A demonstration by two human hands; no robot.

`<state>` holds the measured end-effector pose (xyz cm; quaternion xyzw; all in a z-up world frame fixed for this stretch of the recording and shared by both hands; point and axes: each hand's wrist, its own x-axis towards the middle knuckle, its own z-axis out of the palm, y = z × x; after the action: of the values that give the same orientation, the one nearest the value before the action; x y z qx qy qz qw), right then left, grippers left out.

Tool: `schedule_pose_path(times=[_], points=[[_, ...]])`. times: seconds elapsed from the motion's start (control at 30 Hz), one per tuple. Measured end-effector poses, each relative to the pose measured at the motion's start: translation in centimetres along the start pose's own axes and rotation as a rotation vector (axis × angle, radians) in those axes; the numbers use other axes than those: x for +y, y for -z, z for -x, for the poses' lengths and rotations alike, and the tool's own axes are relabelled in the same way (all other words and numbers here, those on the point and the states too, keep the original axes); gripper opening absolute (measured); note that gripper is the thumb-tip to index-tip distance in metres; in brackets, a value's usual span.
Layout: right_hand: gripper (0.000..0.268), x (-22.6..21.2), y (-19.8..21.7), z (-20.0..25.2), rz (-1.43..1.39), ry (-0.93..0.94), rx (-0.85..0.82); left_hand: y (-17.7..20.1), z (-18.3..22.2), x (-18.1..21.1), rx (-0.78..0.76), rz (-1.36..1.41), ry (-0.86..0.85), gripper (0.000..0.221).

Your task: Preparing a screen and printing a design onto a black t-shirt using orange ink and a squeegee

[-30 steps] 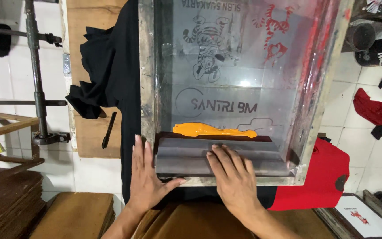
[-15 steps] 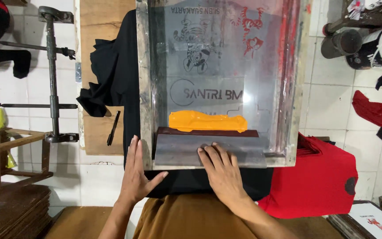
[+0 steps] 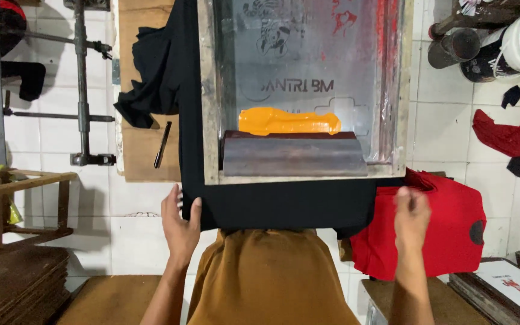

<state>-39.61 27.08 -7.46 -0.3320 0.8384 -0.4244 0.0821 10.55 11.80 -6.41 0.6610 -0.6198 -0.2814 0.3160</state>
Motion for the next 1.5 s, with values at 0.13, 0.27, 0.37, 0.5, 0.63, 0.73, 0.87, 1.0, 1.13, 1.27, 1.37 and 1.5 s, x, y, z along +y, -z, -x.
schedule_pose_path(times=[0.13,0.27,0.37,0.5,0.63,0.73,0.87,1.0,1.13,1.27,1.37,1.5], points=[[0.027,1.9,0.4,6.7,-0.089,-0.357,-0.333,0.2,4.7,-4.6,0.042,0.092,0.212,0.034],[0.017,5.3,0.3,10.2,-0.108,-0.367,-0.330,-0.1,8.4,-7.0,0.007,0.150,0.323,0.019],[0.018,5.0,0.0,11.6,-0.135,-0.395,-0.342,-1.2,9.8,-9.0,0.006,0.188,0.320,0.012],[0.012,7.5,0.2,12.2,-0.201,-0.424,-0.323,-1.3,10.8,-8.4,0.061,0.191,0.287,0.006],[0.026,3.3,0.2,12.0,-0.151,-0.347,-0.239,-1.5,10.3,-6.5,0.159,0.198,0.240,0.019],[0.028,0.8,1.5,14.5,-0.103,-0.397,-0.196,-0.1,12.3,-6.5,0.173,0.218,0.270,0.021],[0.012,0.3,2.3,13.4,-0.180,-0.446,-0.166,1.5,12.0,-4.5,0.175,0.213,0.266,0.023],[0.013,1.5,3.6,13.3,-0.213,-0.445,-0.180,2.2,12.5,-5.5,0.176,0.231,0.308,0.021],[0.013,2.1,4.3,12.9,-0.217,-0.410,-0.247,2.8,12.5,-5.7,0.162,0.234,0.314,0.024],[0.013,1.5,4.7,12.7,-0.248,-0.412,-0.281,3.2,12.8,-5.9,0.143,0.234,0.315,0.025],[0.013,3.6,4.4,12.6,-0.223,-0.396,-0.283,2.8,12.5,-6.4,0.142,0.318,0.341,0.021],[0.014,3.3,4.8,12.5,-0.202,-0.384,-0.311,2.7,12.5,-6.4,0.134,0.331,0.368,0.020]])
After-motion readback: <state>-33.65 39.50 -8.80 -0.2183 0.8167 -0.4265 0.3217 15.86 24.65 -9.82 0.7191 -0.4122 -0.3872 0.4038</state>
